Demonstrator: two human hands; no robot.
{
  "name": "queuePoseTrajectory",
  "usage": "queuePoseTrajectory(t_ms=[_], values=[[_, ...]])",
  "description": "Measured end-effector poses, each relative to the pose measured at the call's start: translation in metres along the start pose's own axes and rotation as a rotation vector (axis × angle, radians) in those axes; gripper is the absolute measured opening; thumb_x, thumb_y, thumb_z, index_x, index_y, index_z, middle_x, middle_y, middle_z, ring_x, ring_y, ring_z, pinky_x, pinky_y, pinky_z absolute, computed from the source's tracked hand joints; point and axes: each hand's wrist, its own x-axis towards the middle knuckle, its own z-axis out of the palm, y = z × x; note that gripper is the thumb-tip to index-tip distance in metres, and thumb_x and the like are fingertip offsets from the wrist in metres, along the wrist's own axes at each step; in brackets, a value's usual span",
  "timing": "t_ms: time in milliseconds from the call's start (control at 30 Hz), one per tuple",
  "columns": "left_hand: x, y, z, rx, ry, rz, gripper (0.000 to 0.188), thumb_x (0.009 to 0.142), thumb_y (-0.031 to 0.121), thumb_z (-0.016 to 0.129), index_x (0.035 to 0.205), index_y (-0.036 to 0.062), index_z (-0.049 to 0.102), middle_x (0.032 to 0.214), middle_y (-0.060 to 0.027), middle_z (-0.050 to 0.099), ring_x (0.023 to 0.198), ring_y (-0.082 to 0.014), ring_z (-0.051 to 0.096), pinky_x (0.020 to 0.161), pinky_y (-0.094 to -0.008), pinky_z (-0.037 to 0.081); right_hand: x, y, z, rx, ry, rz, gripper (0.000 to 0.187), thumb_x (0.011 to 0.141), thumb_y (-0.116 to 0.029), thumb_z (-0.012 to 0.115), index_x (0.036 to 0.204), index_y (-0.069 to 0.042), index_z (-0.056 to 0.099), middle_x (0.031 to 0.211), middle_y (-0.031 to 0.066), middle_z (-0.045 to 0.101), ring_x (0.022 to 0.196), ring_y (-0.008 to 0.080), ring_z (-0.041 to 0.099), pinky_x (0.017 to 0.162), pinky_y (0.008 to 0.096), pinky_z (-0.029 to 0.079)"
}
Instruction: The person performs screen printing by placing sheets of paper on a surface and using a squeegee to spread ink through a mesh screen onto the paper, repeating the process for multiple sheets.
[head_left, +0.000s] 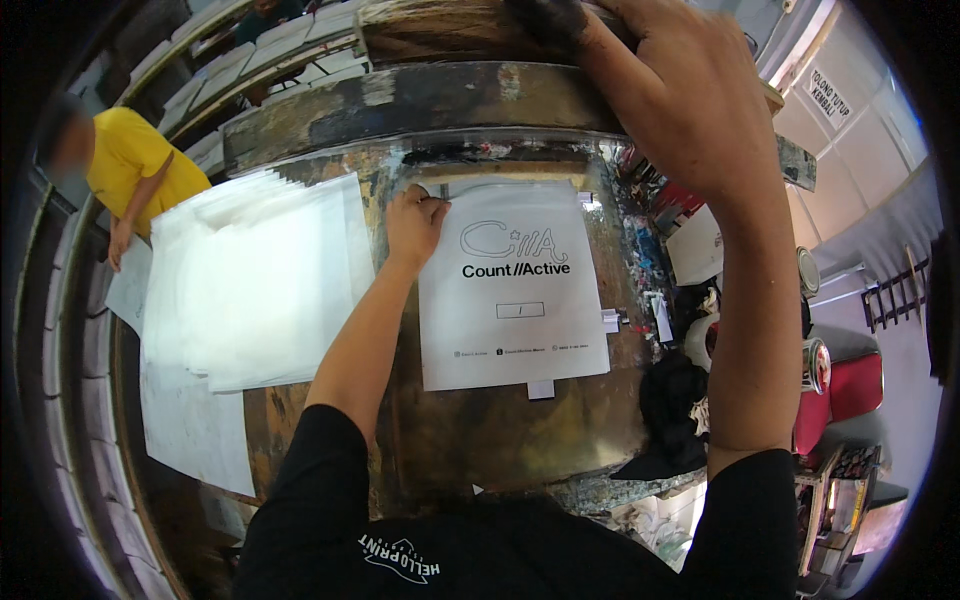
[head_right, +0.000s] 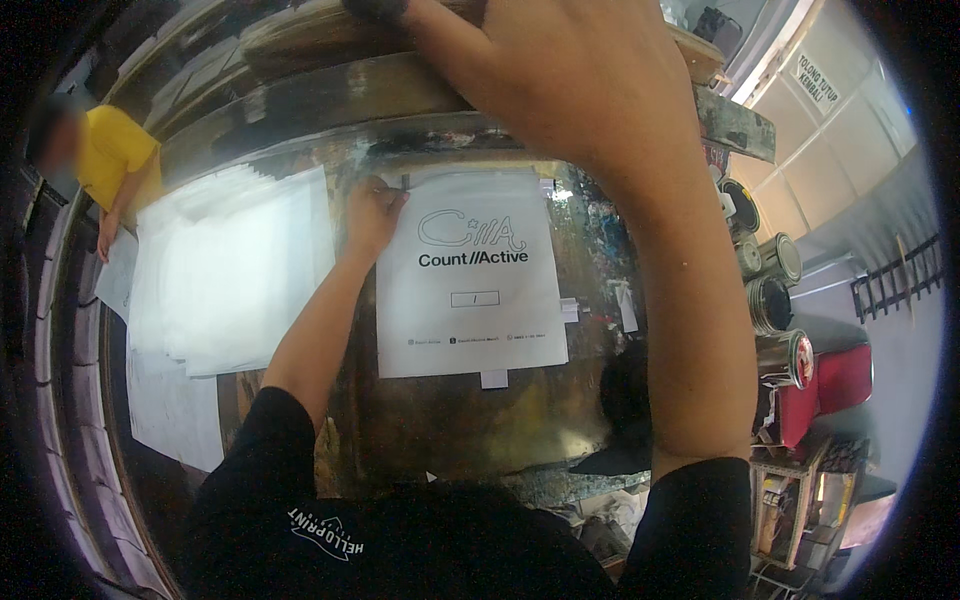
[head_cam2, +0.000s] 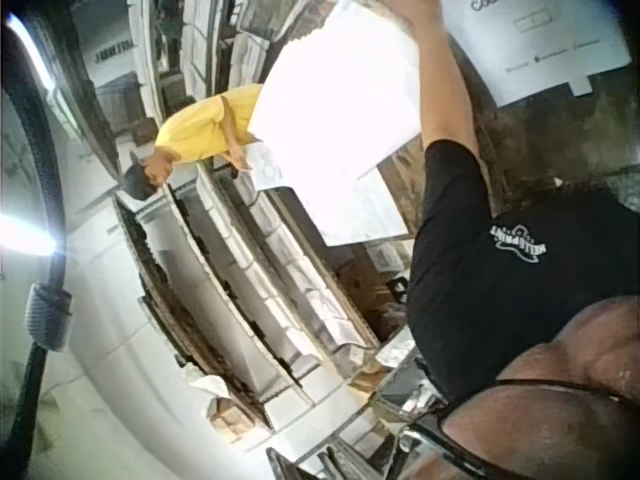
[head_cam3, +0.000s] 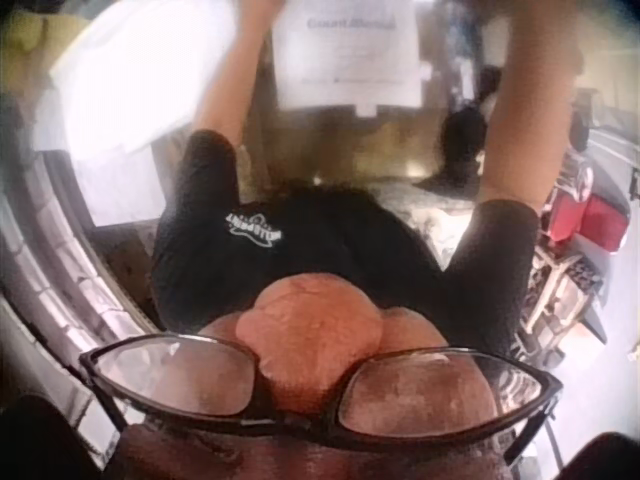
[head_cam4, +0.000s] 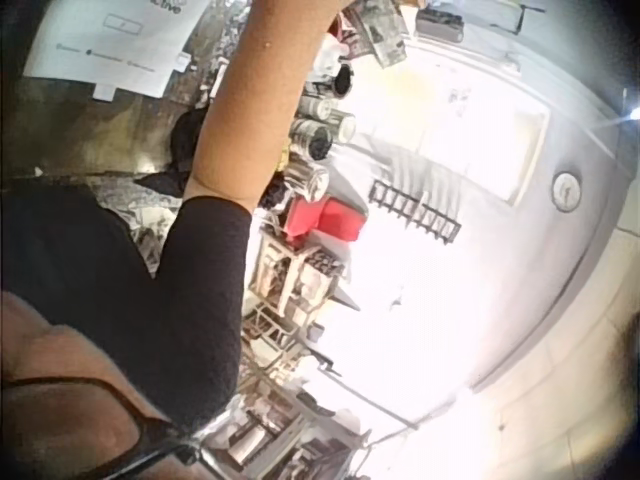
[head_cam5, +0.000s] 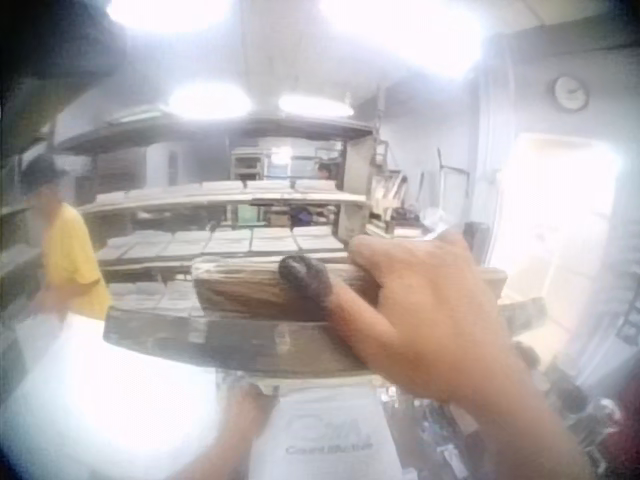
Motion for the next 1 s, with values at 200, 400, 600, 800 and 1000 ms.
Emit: queuePoseTrajectory(t_ms=[200, 400, 600, 800, 1000], values=[[-0.003, 0.037, -0.097, -0.282, 0.050, -0.414, 0.022, 0.100, 0.023, 0.070, 0.100, 0.0008, 0.075, 0.084, -0.0250, 0.070, 0.064, -0.0385, 0.063, 0.060, -0.0415, 0.050, 0.009, -0.050, -0.034, 0.147, -0.066, 0.329, 0.060, 0.106, -0.055, 0.043, 0.079, -0.005, 0.064, 0.066, 0.0098, 0.062, 0.061, 0.0219, 0.057, 0.067, 0.0378, 0.048], [-0.168, -0.047, -0.194, -0.193, 0.358, -0.695, 0.027, 0.103, 0.020, 0.068, 0.108, -0.0050, 0.075, 0.083, -0.0166, 0.076, 0.075, -0.0161, 0.067, 0.070, -0.0366, 0.054, -0.043, 0.001, 0.026, 0.059, 0.306, -0.151, 0.050, 0.099, -0.046, 0.056, 0.112, 0.000, 0.070, 0.094, 0.0276, 0.069, 0.089, 0.0461, 0.064, 0.088, 0.0458, 0.047], [-0.283, -0.117, -0.313, 0.312, 0.422, -0.830, 0.027, 0.103, 0.026, 0.067, 0.105, -0.0003, 0.074, 0.080, -0.0180, 0.073, 0.071, -0.0319, 0.068, 0.069, -0.0424, 0.053, -0.062, -0.006, 0.026, 0.045, 0.277, -0.126, 0.041, 0.096, -0.042, 0.064, 0.104, -0.002, 0.070, 0.095, 0.0211, 0.071, 0.092, 0.0421, 0.064, 0.091, 0.0478, 0.040], [-0.243, -0.086, -0.308, 0.360, 0.335, -0.450, 0.078, 0.070, 0.049, 0.096, 0.129, 0.0054, 0.070, 0.112, -0.0167, 0.069, 0.108, -0.0365, 0.064, 0.096, -0.0495, 0.050, -0.068, -0.011, 0.028, 0.000, 0.268, -0.119, 0.042, 0.095, -0.039, 0.066, 0.117, -0.003, 0.072, 0.107, 0.0194, 0.074, 0.099, 0.0384, 0.067, 0.095, 0.0470, 0.039], [-0.173, 0.027, -0.183, 0.310, -0.611, -0.007, 0.126, 0.073, 0.096, 0.056, 0.161, 0.0074, 0.041, 0.171, -0.0204, 0.026, 0.160, -0.0420, 0.018, 0.129, -0.0611, 0.006, -0.039, 0.005, 0.025, 0.014, 0.283, -0.158, 0.050, 0.098, -0.048, 0.057, 0.118, -0.005, 0.073, 0.103, 0.0199, 0.075, 0.101, 0.0398, 0.069, 0.092, 0.0536, 0.043]])
